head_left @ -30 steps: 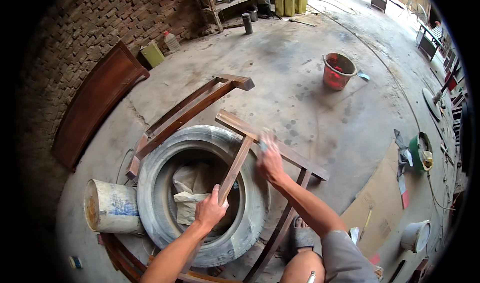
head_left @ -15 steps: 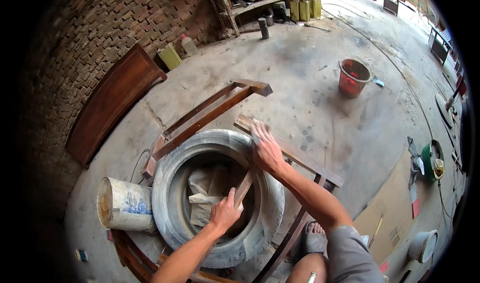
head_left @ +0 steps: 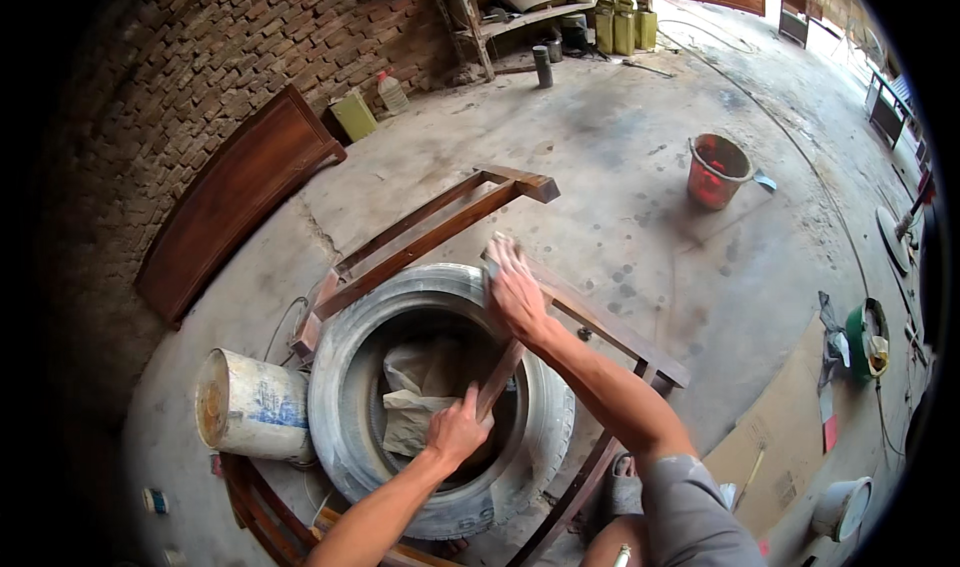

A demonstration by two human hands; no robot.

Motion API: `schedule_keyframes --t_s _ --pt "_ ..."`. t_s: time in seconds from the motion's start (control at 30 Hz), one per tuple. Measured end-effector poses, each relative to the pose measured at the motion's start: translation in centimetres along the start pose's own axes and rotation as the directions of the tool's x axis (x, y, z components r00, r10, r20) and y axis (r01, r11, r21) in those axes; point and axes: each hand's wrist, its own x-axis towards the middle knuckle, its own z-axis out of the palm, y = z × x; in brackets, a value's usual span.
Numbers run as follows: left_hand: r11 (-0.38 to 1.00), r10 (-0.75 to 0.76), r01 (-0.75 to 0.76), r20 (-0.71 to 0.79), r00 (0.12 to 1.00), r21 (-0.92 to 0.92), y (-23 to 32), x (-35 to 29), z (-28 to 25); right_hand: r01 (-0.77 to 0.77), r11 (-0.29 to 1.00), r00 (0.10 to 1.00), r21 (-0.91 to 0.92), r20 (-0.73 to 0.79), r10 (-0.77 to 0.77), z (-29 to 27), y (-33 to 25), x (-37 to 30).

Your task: The person sits on the floor and sands a wooden frame resting on a tire using a sanding block. They repeatedly rub the sanding block along the frame's edges and surfaces to smooth the wood.

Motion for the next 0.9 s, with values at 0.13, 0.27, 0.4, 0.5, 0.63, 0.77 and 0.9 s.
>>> schedule_keyframes --t_s 0.13,0.27,0.4,0.5,0.63,0.77,0.9 --pt "1.000 -0.015 0.015 -0.014 1.000 0.004 -1.2 -0.6 0.4 0.048 0.995 0.998 0.085 0.048 -0.052 0.4 0.8 -0.5" --pt "0.999 -0.033 0.033 0.004 0.999 0.001 -1.2 -0.8 -0.3 -0.004 0.999 1.000 -0.046 0.027 0.005 -0.1 -1.3 -1.2" --pt "1.000 -0.025 0.025 0.018 1.000 0.002 -0.3 -0.1 -0.2 0.078 0.997 0.997 0.011 0.009 -0.078 0.6 0.1 1.4" --pt "0.999 -0.037 0.037 0.006 0.999 0.006 -1.1 -0.7 -0.6 -0.013 1.000 1.000 -0.008 0.020 0.013 0.3 -0.9 -2.3" --pt "1.000 -0.005 0.005 0.011 1.000 -0.004 -0.2 0.1 0.1 -0.005 1.000 1.000 -0.030 -0.016 0.005 0.1 -0.9 1.2" --pt "1.000 -0.016 0.016 -0.006 1.000 -0.027 -1.0 -0.6 0.2 0.032 0.999 0.999 -0.001 0.023 -0.032 -1.0 2.5 -4.6" --pt "1.000 -0.023 0.023 0.030 0.999 -0.003 -1.0 -0.6 -0.6 -0.135 0.989 0.989 -0.052 -0.074 0.131 -3.1 4.6 -12.5"
